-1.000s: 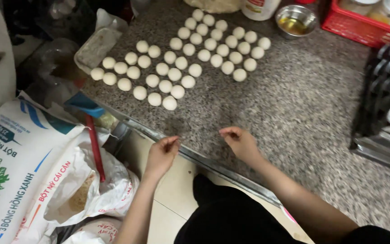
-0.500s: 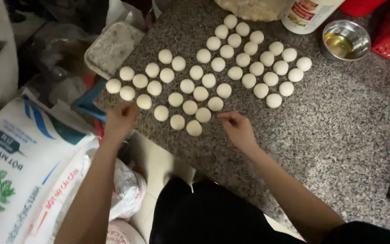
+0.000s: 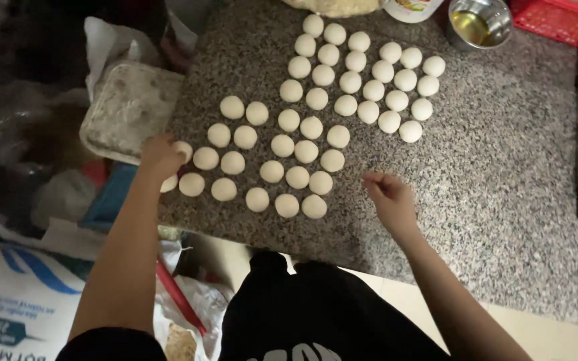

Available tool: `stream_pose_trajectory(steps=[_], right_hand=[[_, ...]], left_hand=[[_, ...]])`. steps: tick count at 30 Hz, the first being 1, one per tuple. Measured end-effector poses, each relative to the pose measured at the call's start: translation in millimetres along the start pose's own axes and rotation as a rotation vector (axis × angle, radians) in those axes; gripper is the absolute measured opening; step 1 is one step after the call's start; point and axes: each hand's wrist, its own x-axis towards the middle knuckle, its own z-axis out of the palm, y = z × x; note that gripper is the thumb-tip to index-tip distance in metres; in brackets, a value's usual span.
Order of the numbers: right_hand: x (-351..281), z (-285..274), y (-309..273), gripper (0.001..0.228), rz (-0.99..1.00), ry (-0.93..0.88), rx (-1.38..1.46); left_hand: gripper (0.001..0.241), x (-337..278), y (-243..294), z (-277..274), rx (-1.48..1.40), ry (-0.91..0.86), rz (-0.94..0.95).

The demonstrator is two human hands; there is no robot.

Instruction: Rolling small dough balls into elongated shapes and placing them onto a baking tray.

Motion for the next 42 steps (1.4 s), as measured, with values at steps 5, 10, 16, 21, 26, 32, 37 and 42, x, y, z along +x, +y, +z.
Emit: stream_pose_trajectory(steps=[5, 10, 16, 21, 26, 32, 37, 42], right_hand=[[-16.1, 38.9, 13.2, 0.022, 0.107, 0.056, 0.030], [-32.9, 62.3, 1.2, 0.022, 0.141, 0.096, 0.069], [-47.6, 74.3, -40.3, 0.027, 0.090, 0.238, 0.149], [-60.8, 60.3, -84.5, 0.068, 0.348, 0.266, 0.608], [-67.4, 11.9, -62.9, 0.069, 0.473, 0.307, 0.672], [-68.7, -59.4, 7.8, 0.043, 0.153, 0.495, 0.519], [-73.0, -137.8, 28.4, 0.050, 0.067, 0.583, 0.464], [-84.5, -185.9, 48.7, 0.042, -0.064, 0.632, 0.394]], left_hand=[[0.065, -12.3, -0.8, -22.5, -0.084, -0.148, -0.022], [0.072, -60.6, 60.2, -69.2, -0.079, -0.003, 0.067], [0.057, -129.9, 183.3, -61.6, -0.615, -0.168, 0.212], [0.062, -173.0, 268.7, 37.9, -0.987, -0.494, 0.334], [0.050, -228.3, 329.7, 78.1, -0.899, -0.465, 0.381], [0.046, -289.0, 385.6, 160.5, -0.981, -0.365, 0.400], [0.059, -343.6, 453.1, 202.4, -1.084, -0.497, 0.354], [0.053, -378.0, 531.4, 226.9, -0.777, -0.280, 0.303]])
